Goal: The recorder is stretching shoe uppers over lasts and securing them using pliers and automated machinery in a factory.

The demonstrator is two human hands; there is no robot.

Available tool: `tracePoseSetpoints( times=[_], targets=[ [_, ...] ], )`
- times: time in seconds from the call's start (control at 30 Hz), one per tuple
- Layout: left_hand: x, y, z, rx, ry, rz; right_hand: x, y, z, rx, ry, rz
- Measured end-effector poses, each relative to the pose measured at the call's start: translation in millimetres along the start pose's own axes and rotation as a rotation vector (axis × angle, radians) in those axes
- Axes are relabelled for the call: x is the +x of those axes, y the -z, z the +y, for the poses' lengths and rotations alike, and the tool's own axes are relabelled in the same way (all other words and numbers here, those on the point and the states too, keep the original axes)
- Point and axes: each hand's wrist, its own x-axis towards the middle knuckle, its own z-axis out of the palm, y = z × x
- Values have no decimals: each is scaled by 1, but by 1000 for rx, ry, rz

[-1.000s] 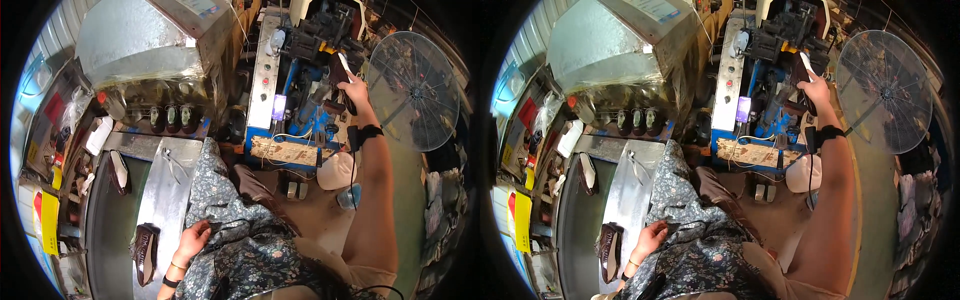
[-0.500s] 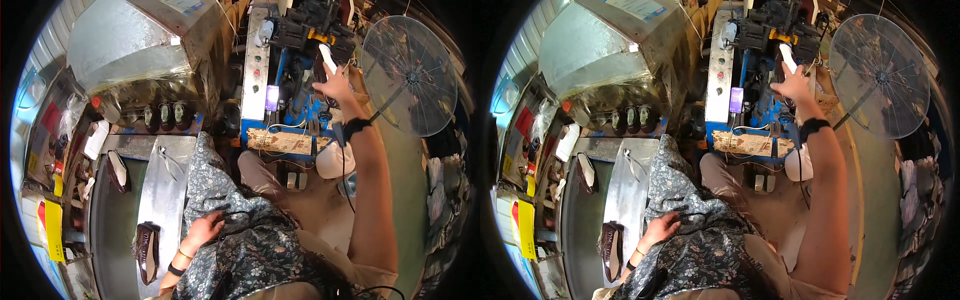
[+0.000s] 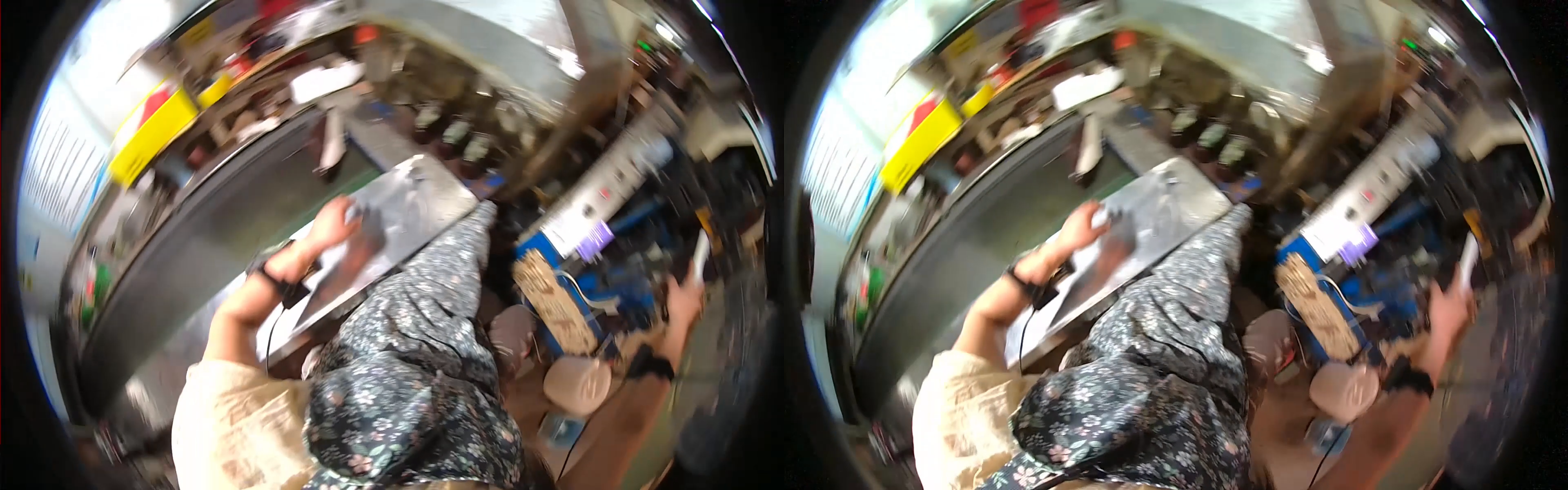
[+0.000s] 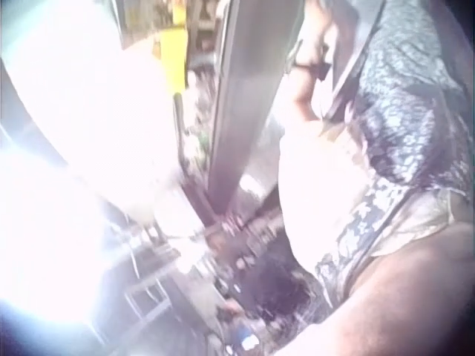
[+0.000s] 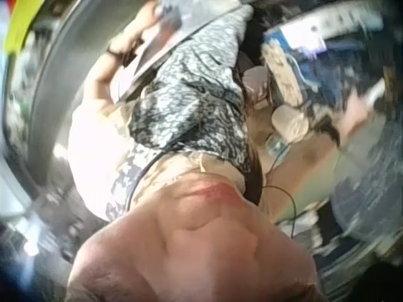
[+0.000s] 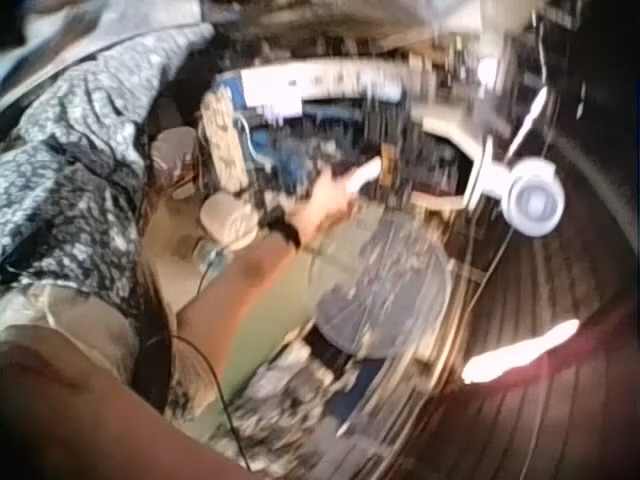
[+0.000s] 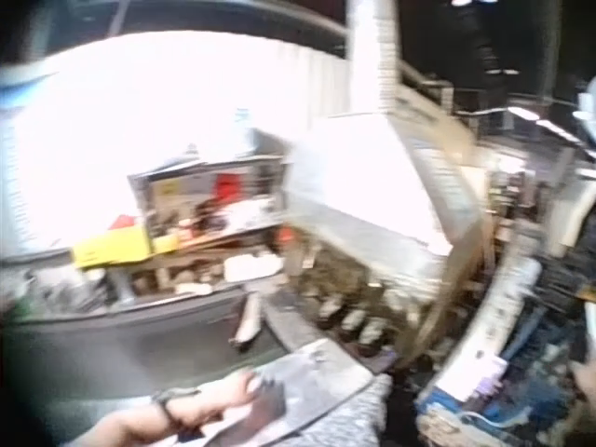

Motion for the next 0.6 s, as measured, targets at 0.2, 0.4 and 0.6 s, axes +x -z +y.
tracePoseSetpoints(
  times=[0.2, 0.4, 0.6],
  targets=[
    [82, 7, -84, -88, 695, 324, 71, -46, 43, -44, -167, -107],
    [165, -35, -162, -650, 612, 144, 61, 8, -1, 325, -51, -19],
    [187, -7, -141, -1153, 620, -6, 52, 40, -50, 191, 36, 205]
  ],
)
